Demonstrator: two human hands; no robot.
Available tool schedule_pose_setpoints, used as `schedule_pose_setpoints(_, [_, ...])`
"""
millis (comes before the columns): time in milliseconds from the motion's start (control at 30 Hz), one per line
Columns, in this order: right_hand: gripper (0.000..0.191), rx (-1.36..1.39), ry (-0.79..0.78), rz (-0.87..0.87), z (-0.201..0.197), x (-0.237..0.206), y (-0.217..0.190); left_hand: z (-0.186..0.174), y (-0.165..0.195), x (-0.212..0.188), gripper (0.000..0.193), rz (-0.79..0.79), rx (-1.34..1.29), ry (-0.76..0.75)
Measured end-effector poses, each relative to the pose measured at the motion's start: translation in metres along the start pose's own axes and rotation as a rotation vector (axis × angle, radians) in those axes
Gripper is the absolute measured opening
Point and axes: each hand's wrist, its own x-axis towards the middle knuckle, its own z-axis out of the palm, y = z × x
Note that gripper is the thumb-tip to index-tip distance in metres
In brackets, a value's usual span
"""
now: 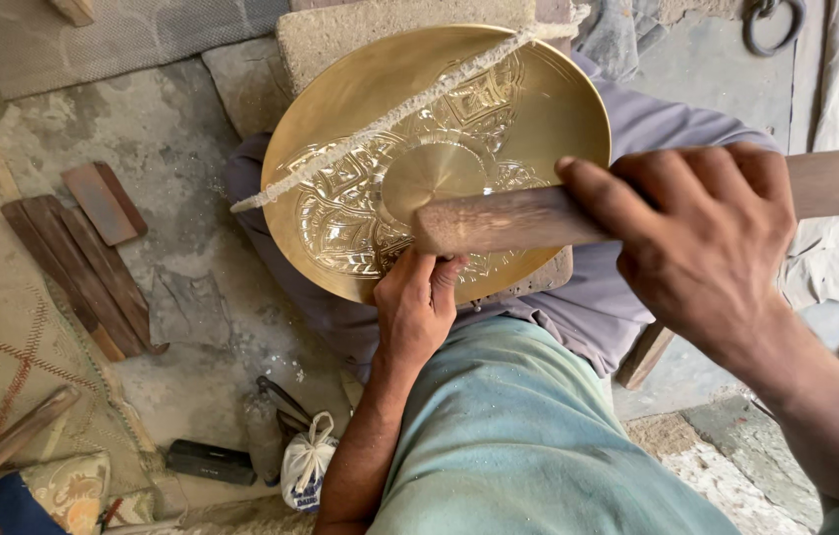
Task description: The person sits on the floor with a large embossed brass tray resting on their lap and hammers a small punch against the raised decorative patterns using a wooden mallet, repositioning the punch by hand across different sections of the design.
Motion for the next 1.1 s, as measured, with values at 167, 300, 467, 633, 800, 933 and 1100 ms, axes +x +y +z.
schedule_pose_setpoints(167, [0.055,0.317,0.016,0.110,-0.003,0.003,-0.005,-0.002,0.004,0.003,0.019,0.023,-0.047,0.029])
schedule_pose_setpoints(300, [0.052,0.631,0.000,0.361,-0.005,-0.001,-0.008,-0.001,0.005,0.003,0.017,0.015,-0.125,0.041])
schedule_pose_setpoints(467, [0.047,0.421,-0.047,0.244,-0.009,-0.006,-0.007,-0.001,0.003,0.001,0.018,0.046,-0.073,0.043])
schedule_pose_setpoints(633, [0.044,0.163,-0.153,0.134,-0.005,-0.005,-0.006,-0.001,0.002,0.000,0.014,0.016,-0.062,0.016])
schedule_pose_setpoints(800, [0.034,-0.073,-0.173,0.020,0.003,-0.010,-0.008,-0.002,0.001,-0.001,0.020,0.008,-0.045,0.006])
schedule_pose_setpoints(933, [0.040,0.405,-0.087,0.199,0.003,-0.017,-0.008,-0.002,0.001,-0.002,0.014,0.034,-0.018,0.004])
schedule_pose_setpoints(1100, [0.043,0.422,-0.208,0.289,0.000,-0.017,-0.006,-0.001,0.000,-0.002,0.013,0.039,-0.140,0.007])
